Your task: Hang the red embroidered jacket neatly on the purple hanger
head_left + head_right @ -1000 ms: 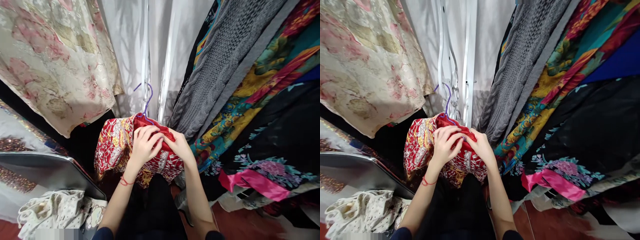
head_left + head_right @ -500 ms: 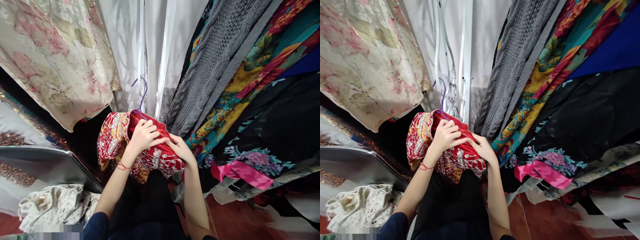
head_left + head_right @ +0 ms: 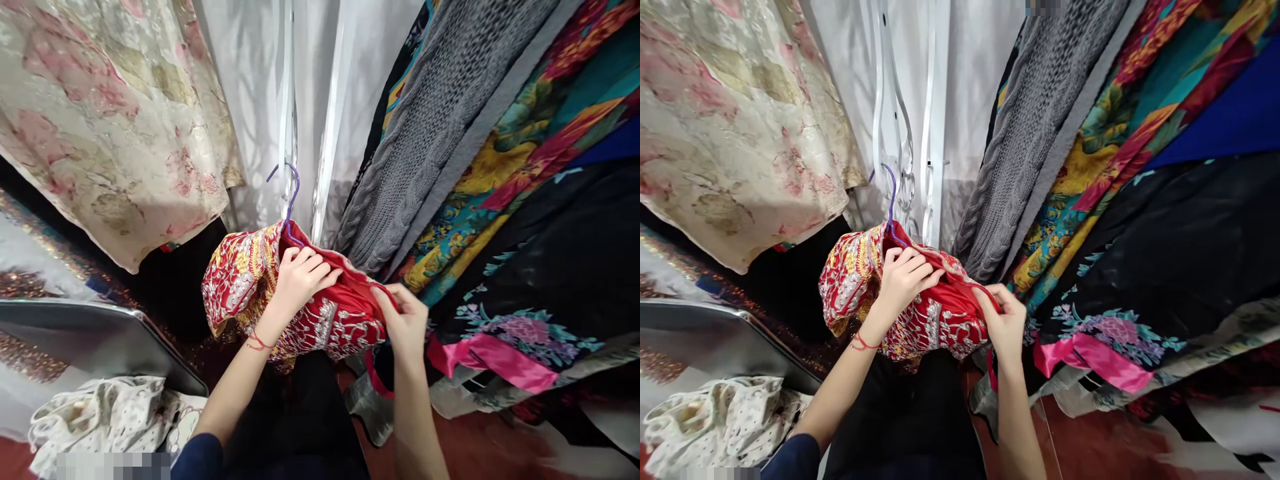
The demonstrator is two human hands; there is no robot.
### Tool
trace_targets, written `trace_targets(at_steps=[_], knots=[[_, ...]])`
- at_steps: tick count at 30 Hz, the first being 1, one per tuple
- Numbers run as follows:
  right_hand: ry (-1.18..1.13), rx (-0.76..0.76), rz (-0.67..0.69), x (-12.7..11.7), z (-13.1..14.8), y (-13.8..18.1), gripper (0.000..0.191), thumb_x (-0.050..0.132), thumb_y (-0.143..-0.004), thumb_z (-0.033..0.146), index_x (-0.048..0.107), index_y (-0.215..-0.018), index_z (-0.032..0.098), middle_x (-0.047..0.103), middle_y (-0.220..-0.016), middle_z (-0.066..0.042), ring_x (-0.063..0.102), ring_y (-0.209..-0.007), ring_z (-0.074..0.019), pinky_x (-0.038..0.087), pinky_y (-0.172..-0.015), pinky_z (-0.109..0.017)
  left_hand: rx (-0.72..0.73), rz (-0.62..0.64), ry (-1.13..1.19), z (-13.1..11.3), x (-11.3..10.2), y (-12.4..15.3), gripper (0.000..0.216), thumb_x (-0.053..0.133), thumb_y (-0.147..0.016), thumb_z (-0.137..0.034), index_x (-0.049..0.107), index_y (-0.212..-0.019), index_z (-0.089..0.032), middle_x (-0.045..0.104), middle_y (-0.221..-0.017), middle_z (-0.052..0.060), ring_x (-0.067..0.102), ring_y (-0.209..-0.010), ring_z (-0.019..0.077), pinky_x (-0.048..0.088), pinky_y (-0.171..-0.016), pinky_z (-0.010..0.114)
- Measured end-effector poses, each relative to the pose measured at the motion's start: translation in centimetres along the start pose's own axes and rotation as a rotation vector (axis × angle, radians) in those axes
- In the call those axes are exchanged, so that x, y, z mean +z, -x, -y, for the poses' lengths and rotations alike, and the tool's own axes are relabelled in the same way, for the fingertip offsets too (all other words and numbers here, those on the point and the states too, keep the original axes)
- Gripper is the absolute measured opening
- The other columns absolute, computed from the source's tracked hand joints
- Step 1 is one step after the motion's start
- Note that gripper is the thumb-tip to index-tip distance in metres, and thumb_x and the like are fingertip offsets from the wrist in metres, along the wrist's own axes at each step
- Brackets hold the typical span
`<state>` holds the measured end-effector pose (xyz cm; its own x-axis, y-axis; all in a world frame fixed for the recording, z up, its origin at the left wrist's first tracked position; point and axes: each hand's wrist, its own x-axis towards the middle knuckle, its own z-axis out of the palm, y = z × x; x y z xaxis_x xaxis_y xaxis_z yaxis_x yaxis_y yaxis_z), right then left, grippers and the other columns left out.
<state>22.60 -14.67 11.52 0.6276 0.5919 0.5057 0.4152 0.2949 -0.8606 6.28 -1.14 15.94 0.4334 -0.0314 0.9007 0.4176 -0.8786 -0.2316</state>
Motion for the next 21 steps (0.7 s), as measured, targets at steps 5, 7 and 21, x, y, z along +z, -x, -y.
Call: trace_targets(at_steps=[5, 7, 21], knots=[[-0.314, 0.229, 0.099, 0.0, -2.4, 3.5, 0.030, 0.069, -0.082, 0.049, 0.068, -0.088, 0.019, 0.069, -0.077, -0.001, 0.063, -0.068, -0.0153, 0.051, -0.064, -0.026, -0.056, 0.146, 0.198, -1.8, -1.2, 1.8, 0.035, 0.067, -0.083, -0.055, 0.068, -0.085, -0.020, 0.070, -0.099, 0.007, 0.058, -0.103, 0.0237, 0.029, -0.094, 0.041], [-0.300, 0.183, 0.068, -0.1, -3.0, 4.3, 0.028, 0.071, -0.081, 0.046, 0.070, -0.092, 0.020, 0.071, -0.081, -0.003, 0.065, -0.072, -0.0166, 0.052, -0.067, -0.028, -0.095, 0.152, 0.236, -2.8, -1.6, 2.9, 0.045, 0.069, -0.078, -0.062, 0.069, -0.093, -0.020, 0.070, -0.105, 0.009, 0.057, -0.109, 0.0263, 0.030, -0.095, 0.042], [0.174, -0.463, -0.335, -0.7, 0.9, -0.2, 0.012, 0.060, -0.092, 0.023, 0.072, -0.095, 0.021, 0.071, -0.088, -0.004, 0.066, -0.078, -0.0170, 0.053, -0.076, -0.033, -0.287, 0.037, 0.103, -5.3, 2.6, 3.2, 0.018, 0.073, -0.084, -0.041, 0.070, -0.087, -0.024, 0.071, -0.088, 0.002, 0.061, -0.102, 0.0217, 0.025, -0.096, 0.041]])
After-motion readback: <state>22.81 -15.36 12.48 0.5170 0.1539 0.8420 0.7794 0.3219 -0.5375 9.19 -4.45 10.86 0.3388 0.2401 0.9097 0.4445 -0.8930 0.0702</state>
